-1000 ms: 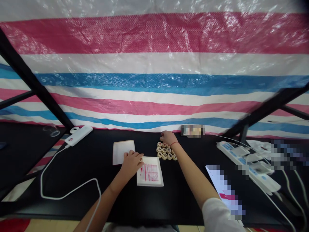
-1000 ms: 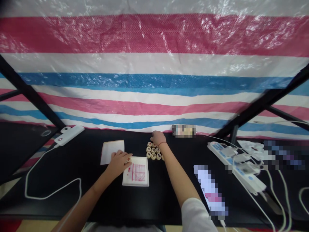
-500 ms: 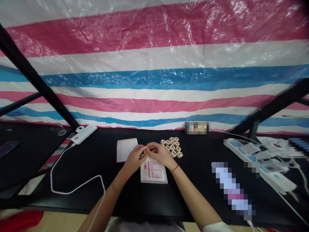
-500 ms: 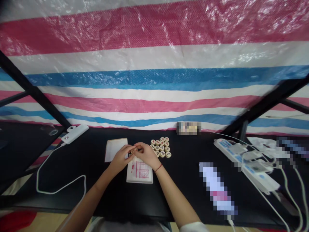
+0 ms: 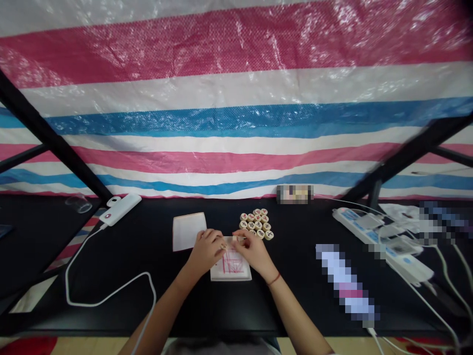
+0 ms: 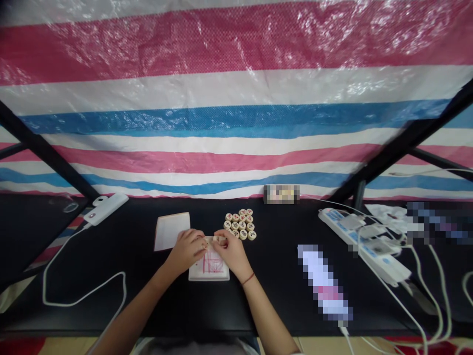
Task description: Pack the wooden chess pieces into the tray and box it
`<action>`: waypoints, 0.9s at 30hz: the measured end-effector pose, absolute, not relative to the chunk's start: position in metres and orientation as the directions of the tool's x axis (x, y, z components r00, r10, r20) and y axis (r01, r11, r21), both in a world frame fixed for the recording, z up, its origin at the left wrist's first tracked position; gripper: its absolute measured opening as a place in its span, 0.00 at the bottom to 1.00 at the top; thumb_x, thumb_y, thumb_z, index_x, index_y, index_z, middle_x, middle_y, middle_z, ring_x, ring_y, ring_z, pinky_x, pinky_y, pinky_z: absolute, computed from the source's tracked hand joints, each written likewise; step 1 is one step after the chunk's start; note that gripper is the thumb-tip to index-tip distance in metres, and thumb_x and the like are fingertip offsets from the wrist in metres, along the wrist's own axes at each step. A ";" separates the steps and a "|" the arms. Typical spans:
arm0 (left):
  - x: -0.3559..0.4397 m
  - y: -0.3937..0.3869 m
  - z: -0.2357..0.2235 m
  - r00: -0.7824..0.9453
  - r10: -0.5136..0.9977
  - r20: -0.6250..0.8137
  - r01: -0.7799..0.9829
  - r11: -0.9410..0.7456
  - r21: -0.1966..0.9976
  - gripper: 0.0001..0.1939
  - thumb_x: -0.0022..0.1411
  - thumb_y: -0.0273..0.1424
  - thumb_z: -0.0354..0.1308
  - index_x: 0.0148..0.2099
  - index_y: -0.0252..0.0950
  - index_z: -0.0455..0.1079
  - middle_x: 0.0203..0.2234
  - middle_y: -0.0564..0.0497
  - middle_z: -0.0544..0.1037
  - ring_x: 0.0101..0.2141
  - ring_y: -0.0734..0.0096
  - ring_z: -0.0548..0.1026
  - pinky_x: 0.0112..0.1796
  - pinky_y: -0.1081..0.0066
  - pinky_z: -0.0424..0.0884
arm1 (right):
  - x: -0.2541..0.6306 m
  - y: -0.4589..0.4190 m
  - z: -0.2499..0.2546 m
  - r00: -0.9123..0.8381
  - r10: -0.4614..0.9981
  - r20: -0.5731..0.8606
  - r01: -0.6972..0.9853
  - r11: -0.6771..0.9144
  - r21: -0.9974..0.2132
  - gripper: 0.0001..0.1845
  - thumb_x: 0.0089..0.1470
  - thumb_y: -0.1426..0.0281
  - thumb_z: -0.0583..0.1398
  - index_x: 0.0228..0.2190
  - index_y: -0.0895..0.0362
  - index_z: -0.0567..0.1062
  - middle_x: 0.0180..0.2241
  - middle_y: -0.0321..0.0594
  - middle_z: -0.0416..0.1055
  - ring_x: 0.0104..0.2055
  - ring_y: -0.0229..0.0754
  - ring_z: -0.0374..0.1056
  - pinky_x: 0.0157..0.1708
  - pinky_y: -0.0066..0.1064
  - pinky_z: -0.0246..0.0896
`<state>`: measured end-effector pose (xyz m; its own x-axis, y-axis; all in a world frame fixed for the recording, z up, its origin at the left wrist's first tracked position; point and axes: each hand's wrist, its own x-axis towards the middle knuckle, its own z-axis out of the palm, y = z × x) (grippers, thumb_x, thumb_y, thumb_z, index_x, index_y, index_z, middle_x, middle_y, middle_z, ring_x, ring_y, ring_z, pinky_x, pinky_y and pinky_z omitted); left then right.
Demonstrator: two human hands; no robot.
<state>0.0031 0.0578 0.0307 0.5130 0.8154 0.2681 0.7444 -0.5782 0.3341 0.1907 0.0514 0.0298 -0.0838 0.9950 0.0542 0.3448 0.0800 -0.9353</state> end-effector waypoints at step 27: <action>0.013 0.069 0.037 0.514 0.856 0.058 0.818 -0.510 0.267 0.14 0.62 0.31 0.55 0.51 0.41 0.69 0.43 0.50 0.76 0.44 0.61 0.70 0.44 0.60 0.58 | 0.257 0.149 0.059 0.046 0.999 0.017 0.959 -0.039 -0.282 0.17 0.57 0.68 0.56 0.47 0.59 0.74 0.48 0.51 0.71 0.43 0.46 0.70 0.40 0.31 0.61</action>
<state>0.0133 0.0688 0.0374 0.5141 0.8558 0.0579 0.8181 -0.5095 0.2666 0.2572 0.1491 0.0594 0.0458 0.9988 0.0172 0.9586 -0.0391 -0.2821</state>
